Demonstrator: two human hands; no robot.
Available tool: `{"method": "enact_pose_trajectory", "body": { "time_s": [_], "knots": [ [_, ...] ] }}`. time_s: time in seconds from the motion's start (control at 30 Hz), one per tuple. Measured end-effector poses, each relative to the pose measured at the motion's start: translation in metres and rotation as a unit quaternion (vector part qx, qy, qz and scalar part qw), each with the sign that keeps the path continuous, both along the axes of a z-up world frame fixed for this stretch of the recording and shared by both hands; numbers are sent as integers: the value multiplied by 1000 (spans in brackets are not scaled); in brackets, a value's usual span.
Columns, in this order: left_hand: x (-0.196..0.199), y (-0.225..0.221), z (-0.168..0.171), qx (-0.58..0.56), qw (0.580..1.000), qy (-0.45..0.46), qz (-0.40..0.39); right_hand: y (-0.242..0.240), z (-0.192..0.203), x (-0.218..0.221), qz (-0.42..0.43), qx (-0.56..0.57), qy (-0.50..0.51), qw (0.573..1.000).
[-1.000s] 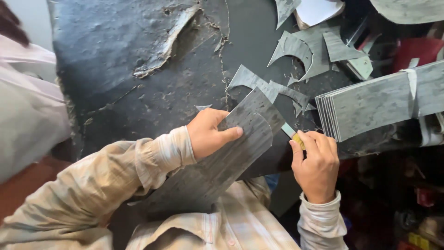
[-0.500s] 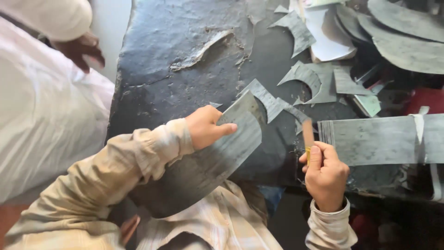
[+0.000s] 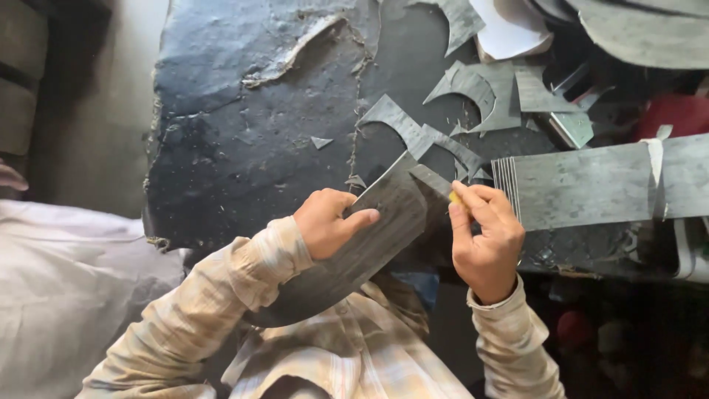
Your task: The recorder uses a utility knife and hand strength to score and break curved shapes out of thin metal sheets.
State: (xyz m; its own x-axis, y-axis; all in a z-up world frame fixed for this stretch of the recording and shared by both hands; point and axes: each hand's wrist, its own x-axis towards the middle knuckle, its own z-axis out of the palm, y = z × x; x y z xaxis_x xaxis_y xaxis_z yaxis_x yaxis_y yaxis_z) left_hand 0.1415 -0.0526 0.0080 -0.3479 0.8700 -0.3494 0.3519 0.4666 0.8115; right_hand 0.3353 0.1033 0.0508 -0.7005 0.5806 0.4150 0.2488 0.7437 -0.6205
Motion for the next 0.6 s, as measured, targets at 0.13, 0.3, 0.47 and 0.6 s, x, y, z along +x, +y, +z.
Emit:
{"method": "enact_pose_trajectory", "body": {
  "time_s": [0.13, 0.3, 0.47, 0.6],
  "knots": [
    [-7, -5, -2, 69, 998, 7, -2, -3, -16, 10, -28, 56, -18, 998],
    [0, -11, -1, 109, 985, 131, 17, -21, 9, 10, -25, 191, -38, 980],
    [10, -25, 9, 109, 970, 209, 53, -43, 29, -14, 96, 304, -26, 947],
    [21, -33, 10, 143, 962, 226, 63, -49, 25, -31, 169, 365, -94, 911]
  ]
}}
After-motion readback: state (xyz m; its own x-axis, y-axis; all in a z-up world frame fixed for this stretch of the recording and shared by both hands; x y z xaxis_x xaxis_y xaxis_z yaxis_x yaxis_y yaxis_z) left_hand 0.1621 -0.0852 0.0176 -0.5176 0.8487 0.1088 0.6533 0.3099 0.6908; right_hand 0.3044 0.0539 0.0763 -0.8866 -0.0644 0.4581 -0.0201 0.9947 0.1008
